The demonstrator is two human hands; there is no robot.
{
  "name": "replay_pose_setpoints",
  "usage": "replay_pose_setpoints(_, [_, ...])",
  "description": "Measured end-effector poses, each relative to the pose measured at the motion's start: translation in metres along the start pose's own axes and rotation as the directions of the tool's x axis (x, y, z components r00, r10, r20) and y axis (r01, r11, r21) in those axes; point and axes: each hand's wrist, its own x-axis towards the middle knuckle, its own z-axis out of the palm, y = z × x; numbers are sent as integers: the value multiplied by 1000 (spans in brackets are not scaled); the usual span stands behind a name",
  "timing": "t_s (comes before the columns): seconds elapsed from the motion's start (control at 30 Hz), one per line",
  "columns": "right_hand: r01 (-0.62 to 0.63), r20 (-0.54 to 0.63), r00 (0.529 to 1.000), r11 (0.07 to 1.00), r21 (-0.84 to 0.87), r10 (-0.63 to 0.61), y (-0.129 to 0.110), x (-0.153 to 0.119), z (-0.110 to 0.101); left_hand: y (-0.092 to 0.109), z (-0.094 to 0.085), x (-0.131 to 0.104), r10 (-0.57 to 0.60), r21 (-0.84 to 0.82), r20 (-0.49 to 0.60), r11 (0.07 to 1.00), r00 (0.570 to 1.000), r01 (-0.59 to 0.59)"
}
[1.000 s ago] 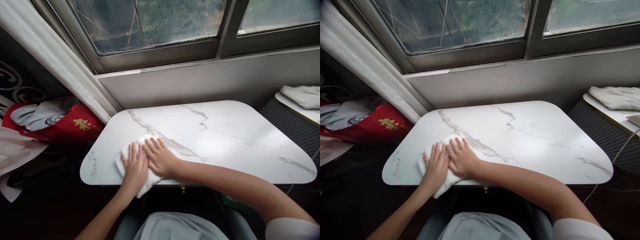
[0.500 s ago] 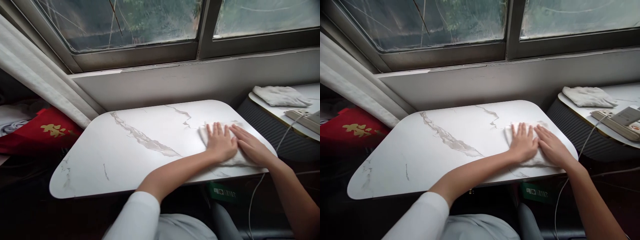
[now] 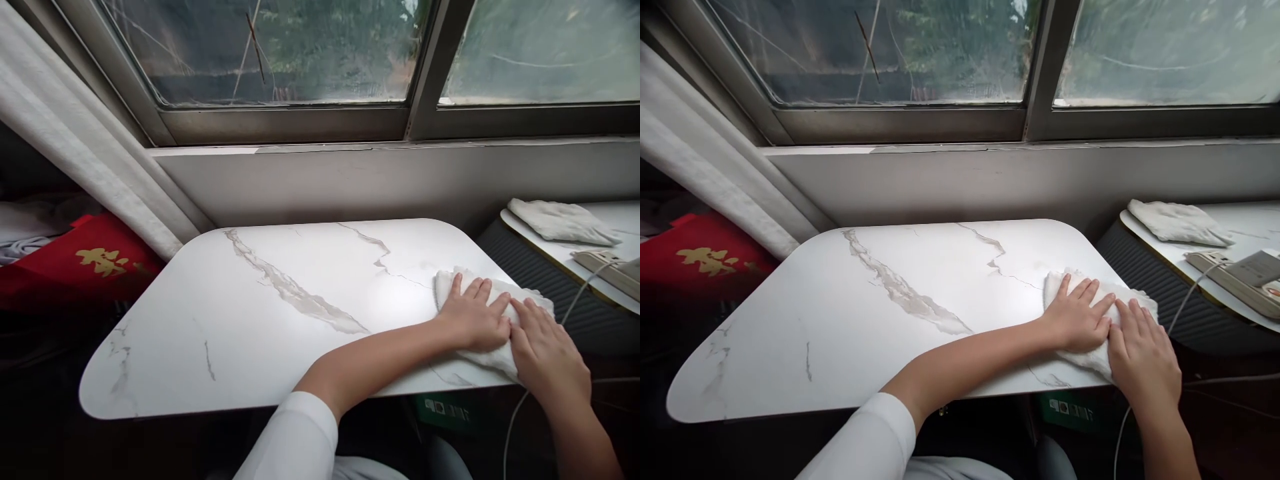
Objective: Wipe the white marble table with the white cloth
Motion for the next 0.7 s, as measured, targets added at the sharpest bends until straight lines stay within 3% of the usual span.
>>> replay_pose_setpoints(0.1, [41, -10, 999, 997, 61, -41, -37, -18, -13, -10, -11, -37, 24, 7, 15, 1000, 1000, -24])
replay_pose_setpoints(0.2, [81, 36, 996, 994, 71, -84, -91, -35, -29, -29, -27, -91, 8, 32, 5, 999, 1000, -9])
replay_pose_setpoints(0.3, [149, 112, 980, 981, 124, -163, -156, -47, -41, -52, -47, -157, -79, 55, -32, 995, 996, 81])
replay_pose_setpoints(0.4, [231, 217, 935, 947, 223, -279, -225, -55, -54, -75, -66, -230, -222, 98, -69, 969, 973, 228])
replay_pose_setpoints(0.5, [322, 245, 863, 855, 407, -442, -297, -65, -70, -98, -79, -309, -376, 175, -132, 902, 917, 395])
replay_pose_setpoints(0.63, [408, 193, 742, 661, 629, -642, -394, -81, -95, -128, -96, -415, -561, 236, -265, 751, 785, 616])
replay_pose_setpoints(0.7, [432, 174, 704, 609, 665, -689, -437, -88, -103, -141, -104, -459, -611, 229, -307, 697, 730, 680])
